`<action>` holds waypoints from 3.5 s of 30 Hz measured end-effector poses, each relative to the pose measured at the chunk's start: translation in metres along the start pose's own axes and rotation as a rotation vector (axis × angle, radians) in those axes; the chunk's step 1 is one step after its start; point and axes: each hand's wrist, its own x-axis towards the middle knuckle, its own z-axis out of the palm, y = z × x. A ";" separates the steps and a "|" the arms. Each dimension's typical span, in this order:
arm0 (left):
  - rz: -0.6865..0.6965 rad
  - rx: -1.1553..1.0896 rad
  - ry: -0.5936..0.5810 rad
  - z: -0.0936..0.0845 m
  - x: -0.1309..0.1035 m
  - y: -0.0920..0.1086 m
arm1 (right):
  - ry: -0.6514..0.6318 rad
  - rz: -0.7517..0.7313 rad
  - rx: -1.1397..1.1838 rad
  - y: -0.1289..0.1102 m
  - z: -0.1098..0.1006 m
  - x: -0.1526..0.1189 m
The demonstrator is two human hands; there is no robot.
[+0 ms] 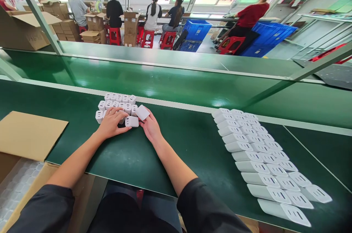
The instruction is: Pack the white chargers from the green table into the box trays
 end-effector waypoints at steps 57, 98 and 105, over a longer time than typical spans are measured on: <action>-0.102 0.052 0.106 -0.005 -0.001 -0.026 | -0.289 -0.588 -1.147 0.004 -0.019 -0.002; -0.926 -0.853 0.581 -0.004 0.005 -0.082 | -0.245 -0.584 -1.192 0.003 -0.022 0.001; -0.963 -0.871 0.550 -0.007 0.007 -0.079 | -0.343 -0.619 -1.284 0.003 -0.022 0.003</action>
